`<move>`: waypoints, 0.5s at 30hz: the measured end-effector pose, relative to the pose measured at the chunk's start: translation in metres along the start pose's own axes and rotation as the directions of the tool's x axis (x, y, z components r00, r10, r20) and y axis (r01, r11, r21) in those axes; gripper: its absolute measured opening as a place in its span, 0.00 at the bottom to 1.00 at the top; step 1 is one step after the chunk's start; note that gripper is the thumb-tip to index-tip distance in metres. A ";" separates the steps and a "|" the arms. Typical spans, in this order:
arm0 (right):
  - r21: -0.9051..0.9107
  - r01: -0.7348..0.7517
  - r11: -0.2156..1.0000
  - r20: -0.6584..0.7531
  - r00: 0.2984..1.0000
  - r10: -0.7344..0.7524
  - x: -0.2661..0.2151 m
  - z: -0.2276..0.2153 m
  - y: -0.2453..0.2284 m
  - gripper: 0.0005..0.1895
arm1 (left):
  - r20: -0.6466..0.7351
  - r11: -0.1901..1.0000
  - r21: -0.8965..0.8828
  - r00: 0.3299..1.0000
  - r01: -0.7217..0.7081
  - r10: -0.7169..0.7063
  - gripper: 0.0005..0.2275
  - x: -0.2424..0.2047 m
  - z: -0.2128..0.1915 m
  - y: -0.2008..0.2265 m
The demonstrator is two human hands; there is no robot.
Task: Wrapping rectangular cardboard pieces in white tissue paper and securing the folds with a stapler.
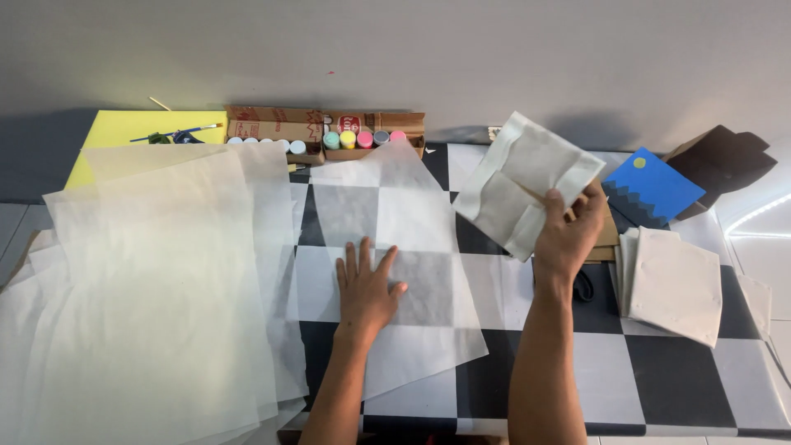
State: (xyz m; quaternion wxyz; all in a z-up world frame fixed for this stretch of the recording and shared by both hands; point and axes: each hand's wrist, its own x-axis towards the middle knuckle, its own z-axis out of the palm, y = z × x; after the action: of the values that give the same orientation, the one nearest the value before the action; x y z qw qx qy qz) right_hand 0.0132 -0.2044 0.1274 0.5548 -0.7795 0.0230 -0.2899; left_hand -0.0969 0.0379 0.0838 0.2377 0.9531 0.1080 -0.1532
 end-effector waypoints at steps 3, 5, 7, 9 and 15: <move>0.316 -0.131 0.940 0.022 0.991 0.131 -0.003 -0.004 -0.011 0.15 | -0.076 0.989 -0.052 0.988 -0.140 0.136 0.27 0.014 0.021 0.010; 0.377 -0.232 0.897 0.146 0.971 0.190 -0.008 0.005 0.000 0.15 | -0.164 0.972 -0.140 0.972 -0.191 0.167 0.25 0.023 0.031 0.004; 0.419 -0.336 0.844 0.265 0.934 0.240 -0.016 0.009 0.016 0.15 | -0.247 0.942 -0.221 0.949 -0.251 0.195 0.23 0.026 0.033 -0.004; 0.124 -0.526 0.841 0.553 0.741 0.382 -0.024 0.016 0.034 0.19 | -0.373 0.951 -0.210 0.918 -0.225 0.135 0.17 0.025 0.020 -0.018; -0.430 -0.451 0.783 0.620 0.483 0.618 -0.034 0.040 0.031 0.28 | -0.331 0.993 0.003 0.937 -0.121 0.116 0.16 0.022 0.016 -0.057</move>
State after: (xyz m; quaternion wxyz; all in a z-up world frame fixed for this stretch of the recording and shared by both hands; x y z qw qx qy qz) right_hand 0.0128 -0.1699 0.0770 0.4925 -0.8333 0.0712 0.2408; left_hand -0.0965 0.0819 0.0391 0.2333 0.9679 0.0900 0.0242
